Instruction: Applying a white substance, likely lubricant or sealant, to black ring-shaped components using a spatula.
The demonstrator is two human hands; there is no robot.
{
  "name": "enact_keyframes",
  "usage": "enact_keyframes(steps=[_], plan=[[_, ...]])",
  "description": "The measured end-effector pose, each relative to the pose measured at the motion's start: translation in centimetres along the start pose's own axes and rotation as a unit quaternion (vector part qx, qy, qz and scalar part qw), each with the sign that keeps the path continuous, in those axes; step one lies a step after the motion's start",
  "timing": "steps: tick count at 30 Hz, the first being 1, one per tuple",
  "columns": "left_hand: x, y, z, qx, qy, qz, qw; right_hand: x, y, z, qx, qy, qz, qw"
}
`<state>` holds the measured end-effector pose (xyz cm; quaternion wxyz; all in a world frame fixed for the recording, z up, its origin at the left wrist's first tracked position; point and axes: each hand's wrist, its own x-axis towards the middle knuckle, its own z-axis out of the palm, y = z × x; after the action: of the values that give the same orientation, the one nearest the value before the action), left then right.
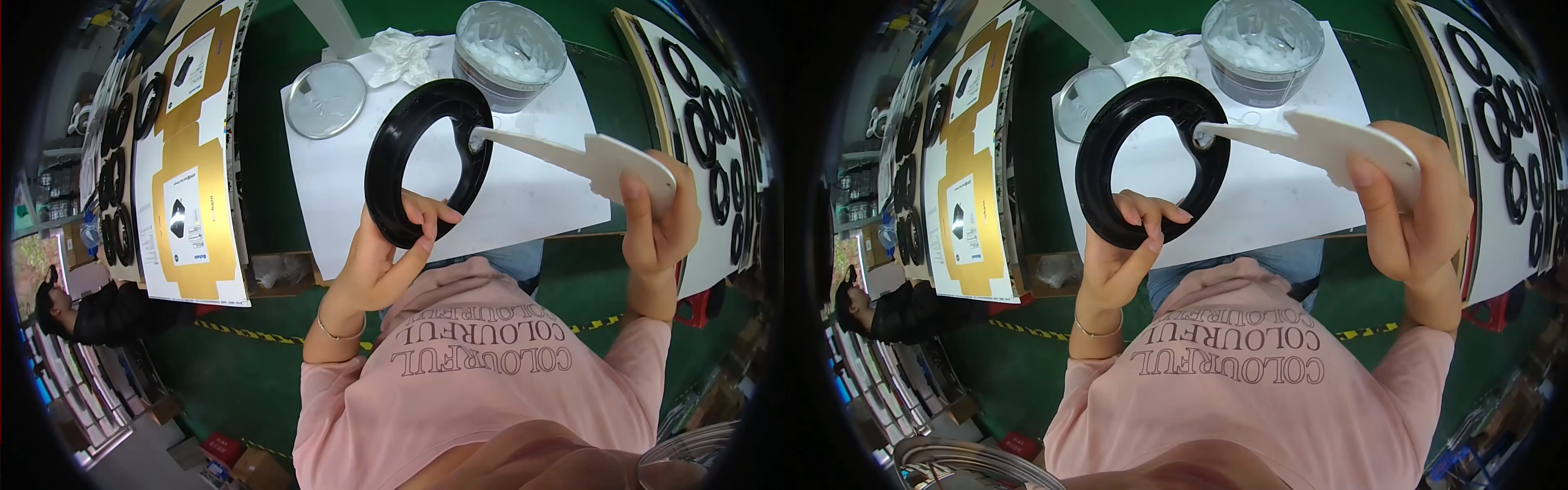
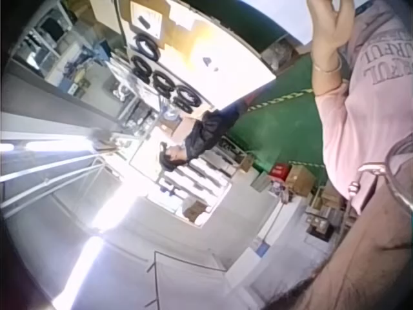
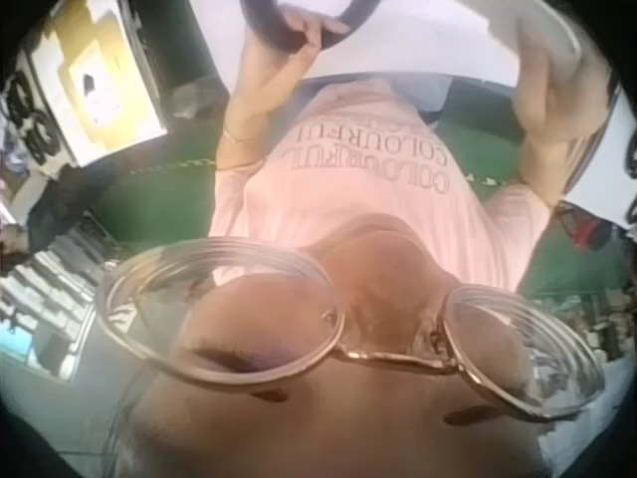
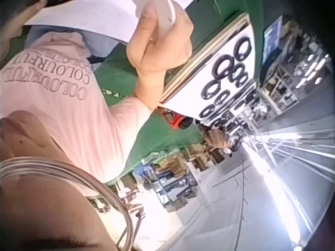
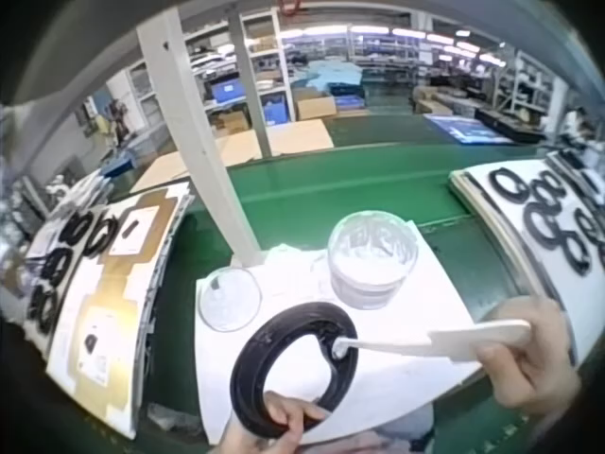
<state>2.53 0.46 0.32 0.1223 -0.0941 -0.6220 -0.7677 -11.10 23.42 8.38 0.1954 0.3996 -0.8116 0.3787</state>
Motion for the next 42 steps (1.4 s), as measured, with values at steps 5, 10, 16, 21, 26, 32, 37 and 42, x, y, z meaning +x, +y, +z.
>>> enact_keyframes(steps=[5, 10, 16, 21, 26, 32, 37, 42], plan=[[0.0, 0.1, -0.2, 0.020, -0.009, -0.004, 1.000, 2.1, 0.3, -0.3, 0.066, -0.111, -0.180, 0.975], [0.1, -0.1, -0.4, 0.014, 0.005, -0.006, 1.000, 2.7, 0.4, -1.3, -0.011, -0.172, -0.244, 0.954], [0.0, 0.0, -0.3, 0.004, 0.021, -0.003, 1.000, 2.6, 1.5, -1.5, 0.043, -0.100, -0.227, 0.968], [0.2, 0.1, -0.2, 0.000, 0.017, 0.005, 1.000, 1.8, 2.2, -1.0, 0.017, -0.126, -0.213, 0.969], [0.2, 0.0, -0.1, -0.004, 0.028, 0.007, 1.000, 0.9, 2.6, -0.3, 0.035, -0.089, -0.176, 0.980], [0.3, -0.5, -0.3, 0.024, 0.032, 0.006, 0.999, -1.0, 2.6, 0.6, 0.068, -0.073, -0.012, 0.995], [0.5, -0.9, -0.4, 0.030, 0.038, 0.013, 0.999, -2.0, 3.1, 3.5, 0.310, -0.035, 0.262, 0.913], [0.7, -1.2, -0.5, -0.040, 0.090, -0.012, 0.995, -2.5, 5.2, 6.2, 0.452, 0.042, 0.414, 0.789]])
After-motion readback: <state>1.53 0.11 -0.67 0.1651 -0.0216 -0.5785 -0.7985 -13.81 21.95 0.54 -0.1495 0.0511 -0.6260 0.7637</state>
